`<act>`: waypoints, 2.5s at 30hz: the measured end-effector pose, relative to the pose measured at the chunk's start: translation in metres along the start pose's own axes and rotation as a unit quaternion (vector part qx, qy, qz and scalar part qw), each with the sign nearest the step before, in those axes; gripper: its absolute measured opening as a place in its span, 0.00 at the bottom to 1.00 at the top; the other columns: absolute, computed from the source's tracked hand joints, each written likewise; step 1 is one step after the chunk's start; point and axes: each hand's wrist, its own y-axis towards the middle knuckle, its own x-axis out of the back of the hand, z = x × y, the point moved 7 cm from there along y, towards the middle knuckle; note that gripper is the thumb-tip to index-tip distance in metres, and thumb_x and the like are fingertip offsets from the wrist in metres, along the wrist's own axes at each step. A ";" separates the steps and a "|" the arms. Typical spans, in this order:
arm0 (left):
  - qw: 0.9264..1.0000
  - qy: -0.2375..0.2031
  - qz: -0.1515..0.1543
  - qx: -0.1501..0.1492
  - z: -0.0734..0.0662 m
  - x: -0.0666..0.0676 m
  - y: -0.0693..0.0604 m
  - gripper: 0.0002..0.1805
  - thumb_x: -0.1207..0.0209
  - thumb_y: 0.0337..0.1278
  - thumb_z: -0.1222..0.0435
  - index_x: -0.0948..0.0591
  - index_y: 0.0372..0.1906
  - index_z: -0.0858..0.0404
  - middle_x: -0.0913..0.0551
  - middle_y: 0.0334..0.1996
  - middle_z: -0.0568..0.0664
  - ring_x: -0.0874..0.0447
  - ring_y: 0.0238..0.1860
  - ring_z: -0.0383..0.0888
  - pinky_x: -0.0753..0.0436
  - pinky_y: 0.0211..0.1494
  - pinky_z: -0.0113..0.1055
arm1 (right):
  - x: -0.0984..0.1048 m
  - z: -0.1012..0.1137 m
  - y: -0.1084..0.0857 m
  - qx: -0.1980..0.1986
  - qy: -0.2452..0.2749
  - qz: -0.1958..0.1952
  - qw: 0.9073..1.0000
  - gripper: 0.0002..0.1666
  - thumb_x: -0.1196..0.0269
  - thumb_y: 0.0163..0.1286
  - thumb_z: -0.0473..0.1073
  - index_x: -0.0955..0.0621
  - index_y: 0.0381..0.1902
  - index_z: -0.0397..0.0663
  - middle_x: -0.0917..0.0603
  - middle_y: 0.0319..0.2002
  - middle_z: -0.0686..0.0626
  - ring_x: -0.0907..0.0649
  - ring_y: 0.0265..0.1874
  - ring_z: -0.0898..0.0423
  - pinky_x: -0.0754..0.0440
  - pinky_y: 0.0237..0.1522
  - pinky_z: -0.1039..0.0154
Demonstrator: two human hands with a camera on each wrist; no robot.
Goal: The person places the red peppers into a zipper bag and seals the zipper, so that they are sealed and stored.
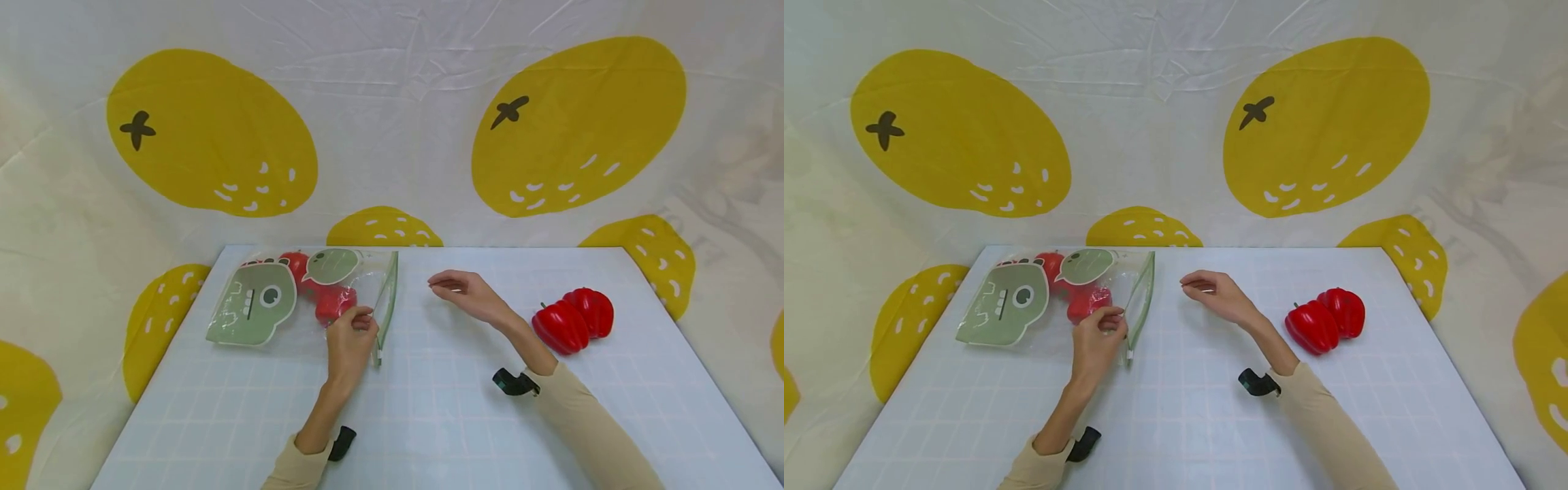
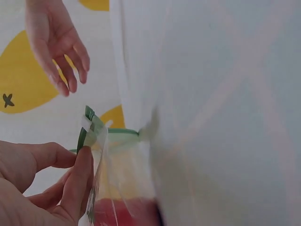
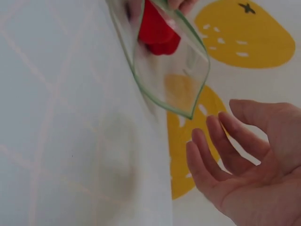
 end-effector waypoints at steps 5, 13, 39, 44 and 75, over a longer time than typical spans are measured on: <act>1.000 -0.018 -0.007 0.011 0.003 0.001 0.000 0.07 0.34 0.56 0.74 0.12 0.40 0.70 0.12 0.28 0.53 0.13 0.28 0.46 0.13 0.40 0.35 | 0.015 -0.002 -0.012 -0.002 -0.011 -0.024 1.000 0.19 0.38 0.77 0.44 0.18 0.60 0.41 0.17 0.59 0.36 0.18 0.58 0.46 0.20 0.63 0.49; 0.998 -0.057 -0.004 0.041 0.009 0.001 0.000 0.08 0.32 0.58 0.73 0.12 0.43 0.70 0.11 0.32 0.55 0.12 0.32 0.49 0.14 0.39 0.26 | 0.037 -0.006 -0.033 -0.008 -0.047 -0.058 0.997 0.22 0.37 0.76 0.45 0.20 0.62 0.40 0.18 0.59 0.37 0.18 0.59 0.44 0.20 0.63 0.48; 0.997 -0.064 0.005 0.050 0.012 -0.001 0.005 0.09 0.31 0.58 0.71 0.11 0.45 0.67 0.11 0.34 0.54 0.12 0.34 0.48 0.17 0.38 0.21 | 0.088 -0.017 -0.098 0.003 -0.218 -0.132 0.967 0.28 0.28 0.67 0.44 0.21 0.63 0.42 0.21 0.62 0.37 0.24 0.62 0.37 0.18 0.54 0.33; 0.996 -0.067 0.006 0.050 0.011 -0.001 0.005 0.10 0.31 0.58 0.71 0.12 0.45 0.67 0.11 0.35 0.54 0.12 0.35 0.48 0.17 0.37 0.21 | 0.091 -0.017 -0.107 0.003 -0.249 -0.132 0.960 0.29 0.26 0.64 0.39 0.21 0.62 0.39 0.20 0.60 0.35 0.22 0.59 0.36 0.16 0.51 0.36; 0.994 -0.083 0.032 0.056 0.015 -0.003 0.012 0.12 0.32 0.61 0.70 0.12 0.49 0.66 0.11 0.38 0.54 0.11 0.37 0.49 0.14 0.41 0.25 | 0.108 -0.032 -0.137 -0.123 -0.365 -0.154 0.910 0.40 0.20 0.54 0.40 0.24 0.60 0.29 0.25 0.58 0.25 0.29 0.58 0.27 0.17 0.44 0.28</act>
